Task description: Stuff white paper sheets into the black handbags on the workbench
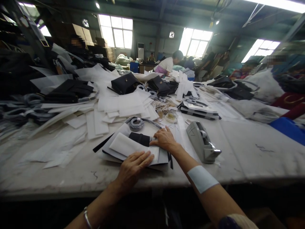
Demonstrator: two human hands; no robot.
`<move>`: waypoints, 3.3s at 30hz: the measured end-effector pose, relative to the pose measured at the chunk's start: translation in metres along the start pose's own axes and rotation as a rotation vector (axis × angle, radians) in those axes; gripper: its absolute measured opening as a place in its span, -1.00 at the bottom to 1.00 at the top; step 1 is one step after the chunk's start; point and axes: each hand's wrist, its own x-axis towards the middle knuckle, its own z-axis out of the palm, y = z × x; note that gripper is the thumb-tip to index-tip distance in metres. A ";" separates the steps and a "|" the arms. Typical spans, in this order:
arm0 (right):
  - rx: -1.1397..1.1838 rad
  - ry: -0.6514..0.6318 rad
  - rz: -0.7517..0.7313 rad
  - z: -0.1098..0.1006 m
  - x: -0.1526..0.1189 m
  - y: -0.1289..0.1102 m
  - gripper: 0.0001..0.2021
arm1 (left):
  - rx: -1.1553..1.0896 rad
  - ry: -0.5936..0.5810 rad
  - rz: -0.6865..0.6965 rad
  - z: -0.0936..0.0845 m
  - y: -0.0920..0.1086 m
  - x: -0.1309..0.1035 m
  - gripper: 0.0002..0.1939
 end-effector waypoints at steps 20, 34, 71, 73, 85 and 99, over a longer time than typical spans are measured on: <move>0.268 0.784 -0.325 0.070 -0.116 -0.042 -0.61 | -0.224 0.031 -0.039 -0.008 0.005 0.006 -0.64; -0.092 0.589 -0.418 0.085 -0.203 -0.019 -0.60 | -0.297 -0.002 -0.070 -0.007 0.004 0.009 -0.74; 0.168 0.616 -0.455 0.032 -0.142 -0.065 -0.76 | -0.406 0.181 -0.145 -0.003 0.009 0.008 -0.78; 0.165 0.607 -0.428 0.030 -0.142 -0.067 -0.73 | -0.426 0.185 -0.148 -0.004 0.009 0.007 -0.76; 0.225 0.583 -0.382 0.019 -0.113 -0.059 -0.68 | -0.492 -0.024 -0.168 -0.020 0.013 0.007 -0.75; 0.349 0.577 -0.110 0.021 -0.094 -0.054 -0.85 | -0.344 0.135 -0.419 -0.010 0.027 0.026 -0.84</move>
